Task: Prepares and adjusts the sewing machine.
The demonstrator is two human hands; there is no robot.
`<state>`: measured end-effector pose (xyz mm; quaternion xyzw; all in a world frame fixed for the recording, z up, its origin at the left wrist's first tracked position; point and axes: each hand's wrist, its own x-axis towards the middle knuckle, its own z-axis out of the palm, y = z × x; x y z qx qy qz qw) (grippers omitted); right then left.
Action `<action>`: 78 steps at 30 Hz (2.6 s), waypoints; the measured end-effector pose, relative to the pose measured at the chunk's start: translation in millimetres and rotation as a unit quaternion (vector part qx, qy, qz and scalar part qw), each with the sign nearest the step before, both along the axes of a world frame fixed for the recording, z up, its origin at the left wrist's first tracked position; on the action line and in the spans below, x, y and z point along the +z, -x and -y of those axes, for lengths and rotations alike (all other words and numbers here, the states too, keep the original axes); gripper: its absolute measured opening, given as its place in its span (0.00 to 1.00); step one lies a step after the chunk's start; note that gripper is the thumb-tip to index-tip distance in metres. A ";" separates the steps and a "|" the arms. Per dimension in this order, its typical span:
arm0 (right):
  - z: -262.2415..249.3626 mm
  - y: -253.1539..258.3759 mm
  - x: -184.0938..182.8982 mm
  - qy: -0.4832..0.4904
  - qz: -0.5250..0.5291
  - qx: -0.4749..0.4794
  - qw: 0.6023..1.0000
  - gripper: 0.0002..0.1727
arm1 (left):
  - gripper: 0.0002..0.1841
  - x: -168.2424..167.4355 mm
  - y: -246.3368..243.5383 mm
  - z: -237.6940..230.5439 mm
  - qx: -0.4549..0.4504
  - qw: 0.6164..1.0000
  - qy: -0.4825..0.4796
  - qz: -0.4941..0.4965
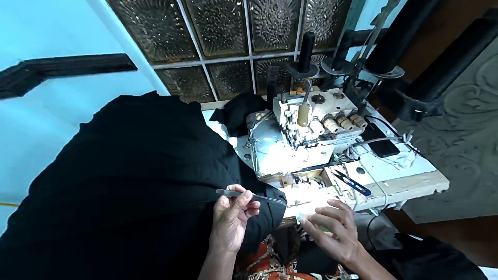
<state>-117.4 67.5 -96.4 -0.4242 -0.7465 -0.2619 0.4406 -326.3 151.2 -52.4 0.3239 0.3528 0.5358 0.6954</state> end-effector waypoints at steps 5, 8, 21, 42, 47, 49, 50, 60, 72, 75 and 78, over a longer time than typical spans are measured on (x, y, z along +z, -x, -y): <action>-4.8 -1.0 -3.1 0.007 -0.025 -0.031 0.999 0.02 | 0.10 -3.5 -6.5 14.4 0.005 1.000 0.013 0.016; -6.5 1.0 -0.6 -0.001 -0.012 -0.039 0.999 0.02 | 0.10 -4.0 -15.5 21.1 0.018 0.999 0.021 0.025; -9.2 -1.5 -4.9 -0.006 -0.012 -0.058 0.998 0.02 | 0.11 -5.1 -16.4 20.7 0.058 0.997 0.037 0.033; -9.0 3.9 -3.9 -0.004 0.010 -0.047 0.999 0.02 | 0.10 -6.4 -22.0 19.8 0.077 0.996 0.019 0.035; -8.9 4.5 -5.2 -0.004 0.011 -0.046 0.999 0.02 | 0.10 -9.3 -21.0 17.7 0.082 0.996 0.001 0.031; -8.7 4.9 -5.1 -0.002 0.012 -0.044 0.999 0.02 | 0.10 -8.9 -20.7 17.4 0.083 0.996 -0.001 0.029; -8.8 5.0 -5.3 -0.004 0.012 -0.044 0.999 0.01 | 0.10 -8.5 -20.6 17.3 0.085 0.996 0.000 0.029; -12.2 4.2 -6.8 0.008 0.012 -0.054 0.998 0.02 | 0.12 -9.7 -21.5 11.4 0.096 0.994 -0.010 0.046; -24.3 -124.1 49.5 0.000 -0.213 -0.215 0.953 0.13 | 0.10 5.6 -39.7 -66.2 0.159 0.986 -0.046 -0.004; -53.9 -183.0 62.4 0.072 -0.394 -0.185 0.897 0.17 | 0.08 3.9 -50.2 -87.0 0.115 0.989 -0.084 -0.029; -89.2 -222.6 56.8 0.236 -0.440 -0.223 0.837 0.22 | 0.06 -1.3 -58.2 -100.4 0.079 0.982 -0.160 -0.067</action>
